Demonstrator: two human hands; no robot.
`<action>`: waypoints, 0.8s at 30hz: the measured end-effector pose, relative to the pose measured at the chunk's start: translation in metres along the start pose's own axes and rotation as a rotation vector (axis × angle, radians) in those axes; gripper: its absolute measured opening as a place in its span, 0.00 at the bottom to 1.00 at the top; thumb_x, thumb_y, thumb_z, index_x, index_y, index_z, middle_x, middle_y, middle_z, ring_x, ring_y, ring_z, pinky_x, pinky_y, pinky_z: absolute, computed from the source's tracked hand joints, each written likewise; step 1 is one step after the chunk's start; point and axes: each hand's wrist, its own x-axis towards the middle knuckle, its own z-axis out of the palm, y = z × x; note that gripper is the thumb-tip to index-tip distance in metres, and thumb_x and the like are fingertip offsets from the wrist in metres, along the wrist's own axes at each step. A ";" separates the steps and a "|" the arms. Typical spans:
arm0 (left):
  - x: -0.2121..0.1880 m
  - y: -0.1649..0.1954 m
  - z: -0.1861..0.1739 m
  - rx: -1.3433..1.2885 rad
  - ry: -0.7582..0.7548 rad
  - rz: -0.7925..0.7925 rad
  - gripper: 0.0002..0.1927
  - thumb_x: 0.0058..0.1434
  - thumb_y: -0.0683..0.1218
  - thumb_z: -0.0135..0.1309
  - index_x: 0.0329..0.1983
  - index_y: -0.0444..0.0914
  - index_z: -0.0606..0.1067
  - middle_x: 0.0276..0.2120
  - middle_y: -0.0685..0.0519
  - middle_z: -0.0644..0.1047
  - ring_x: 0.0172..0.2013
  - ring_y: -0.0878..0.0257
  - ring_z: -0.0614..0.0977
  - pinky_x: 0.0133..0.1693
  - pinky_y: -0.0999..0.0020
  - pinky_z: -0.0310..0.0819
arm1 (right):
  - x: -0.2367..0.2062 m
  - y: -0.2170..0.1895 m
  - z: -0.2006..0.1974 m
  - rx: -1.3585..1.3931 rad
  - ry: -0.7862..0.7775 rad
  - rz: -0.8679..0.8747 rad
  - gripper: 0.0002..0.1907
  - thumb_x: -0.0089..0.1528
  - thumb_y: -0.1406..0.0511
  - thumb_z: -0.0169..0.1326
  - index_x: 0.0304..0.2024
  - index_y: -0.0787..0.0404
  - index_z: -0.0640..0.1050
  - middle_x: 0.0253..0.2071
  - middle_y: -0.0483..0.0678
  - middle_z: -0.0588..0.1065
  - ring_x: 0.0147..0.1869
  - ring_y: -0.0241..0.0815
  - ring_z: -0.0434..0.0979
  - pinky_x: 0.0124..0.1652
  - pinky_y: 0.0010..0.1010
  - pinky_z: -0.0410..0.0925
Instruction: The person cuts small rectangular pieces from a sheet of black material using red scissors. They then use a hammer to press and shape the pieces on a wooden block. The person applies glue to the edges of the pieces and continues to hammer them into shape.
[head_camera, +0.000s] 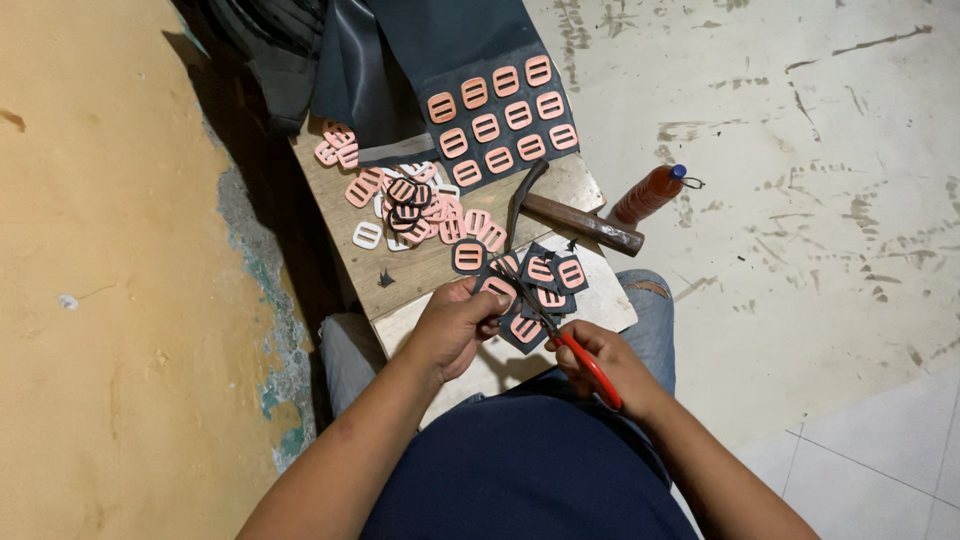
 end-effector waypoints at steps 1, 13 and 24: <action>0.000 0.000 0.000 0.018 -0.002 0.003 0.02 0.60 0.39 0.58 0.36 0.37 0.77 0.28 0.55 0.78 0.25 0.71 0.69 0.29 0.73 0.63 | 0.000 -0.001 -0.001 -0.030 0.020 0.023 0.20 0.62 0.52 0.55 0.41 0.63 0.77 0.24 0.40 0.68 0.23 0.33 0.65 0.24 0.24 0.62; -0.001 0.011 0.002 0.074 0.054 0.093 0.08 0.60 0.39 0.57 0.43 0.38 0.76 0.31 0.56 0.80 0.29 0.70 0.77 0.34 0.75 0.72 | 0.010 0.012 -0.003 0.059 0.017 -0.012 0.16 0.62 0.55 0.57 0.41 0.60 0.76 0.24 0.39 0.68 0.22 0.31 0.64 0.22 0.23 0.60; 0.005 0.000 0.002 0.001 0.171 0.135 0.01 0.64 0.42 0.58 0.36 0.40 0.77 0.27 0.58 0.78 0.26 0.72 0.74 0.29 0.76 0.66 | 0.017 0.017 0.011 0.074 0.063 -0.049 0.16 0.64 0.55 0.58 0.40 0.62 0.75 0.22 0.40 0.68 0.20 0.32 0.65 0.21 0.25 0.59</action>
